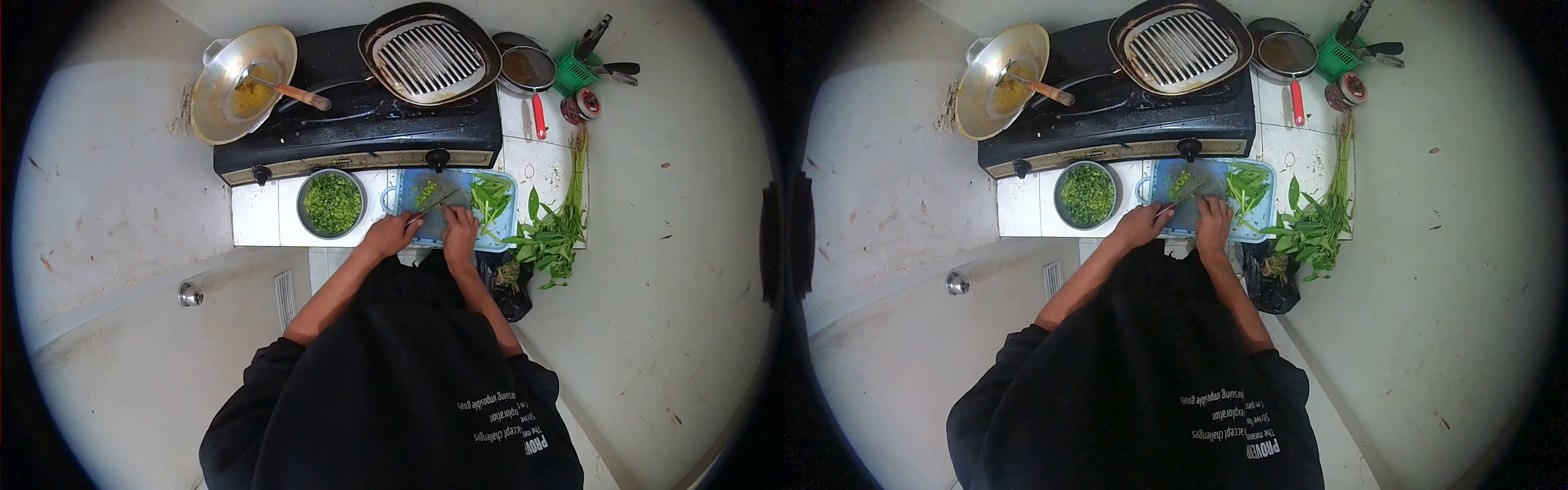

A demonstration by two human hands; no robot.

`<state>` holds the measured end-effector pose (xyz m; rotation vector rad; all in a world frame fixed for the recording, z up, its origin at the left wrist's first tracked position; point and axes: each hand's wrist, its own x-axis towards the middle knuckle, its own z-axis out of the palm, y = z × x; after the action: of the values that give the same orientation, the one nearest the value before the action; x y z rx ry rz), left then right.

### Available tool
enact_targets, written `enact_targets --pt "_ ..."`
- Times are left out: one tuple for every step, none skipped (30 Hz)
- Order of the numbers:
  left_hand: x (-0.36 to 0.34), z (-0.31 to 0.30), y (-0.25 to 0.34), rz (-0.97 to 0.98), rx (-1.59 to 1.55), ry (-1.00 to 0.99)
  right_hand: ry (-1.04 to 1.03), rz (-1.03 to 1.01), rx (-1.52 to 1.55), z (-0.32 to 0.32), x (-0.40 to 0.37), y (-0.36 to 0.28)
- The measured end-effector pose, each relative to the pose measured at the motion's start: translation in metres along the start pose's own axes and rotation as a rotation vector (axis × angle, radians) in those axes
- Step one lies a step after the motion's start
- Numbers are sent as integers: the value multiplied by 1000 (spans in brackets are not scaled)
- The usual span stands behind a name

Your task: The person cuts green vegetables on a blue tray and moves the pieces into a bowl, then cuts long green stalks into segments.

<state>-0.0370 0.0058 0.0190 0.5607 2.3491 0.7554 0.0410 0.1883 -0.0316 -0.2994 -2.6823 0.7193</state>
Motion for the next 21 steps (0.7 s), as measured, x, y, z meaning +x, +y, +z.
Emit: enact_targets --pt "2 -3 0 3 10 -25 -24 -1 -28 1 -2 1" --pt "2 -4 0 6 21 -49 -49 -1 -55 2 -3 2" --pt "1 -3 -1 6 22 -50 -48 0 -54 2 -5 2" --pt "0 -2 -2 1 25 -41 -55 -3 -71 3 -6 2" --pt "-2 -1 -3 -4 28 -33 -62 -6 -87 4 -7 1" --pt "-4 1 -4 -6 30 -35 -62 -4 -85 5 -9 1" --pt "-7 2 -5 -29 -3 -44 -48 -15 -97 7 -10 2" --pt "-9 4 -5 -51 -36 -52 -32 -26 -110 8 -10 3" --pt "-11 8 -7 -50 -34 -53 -31 -24 -109 10 -10 3" --pt "-12 12 -9 -57 -68 -41 12 -31 -97 12 -9 3" --pt "-14 16 -11 -65 -104 -28 56 -40 -84 14 -8 3" --pt "-15 20 -12 -65 -102 -28 57 -40 -83 15 -8 6" --pt "-16 25 -13 -61 -122 -1 28 -41 -77 16 -7 9" --pt "-17 29 -15 -59 -143 26 -1 -42 -70 17 -8 11" --pt "-18 28 -13 -60 -141 26 -1 -42 -68 16 -7 9" --pt "-20 27 -10 -83 -139 28 21 -52 -56 14 -6 8" --pt "-20 26 -7 -106 -138 31 43 -64 -46 13 -5 7" --pt "-21 28 -7 -107 -139 32 42 -64 -46 12 -4 6" --pt "-22 30 -7 -79 -148 54 34 -68 -62 12 -4 5" --pt "-24 32 -8 -52 -156 75 25 -71 -78 11 -5 4" --pt "-26 32 -7 -53 -156 75 24 -71 -77 11 -5 4"
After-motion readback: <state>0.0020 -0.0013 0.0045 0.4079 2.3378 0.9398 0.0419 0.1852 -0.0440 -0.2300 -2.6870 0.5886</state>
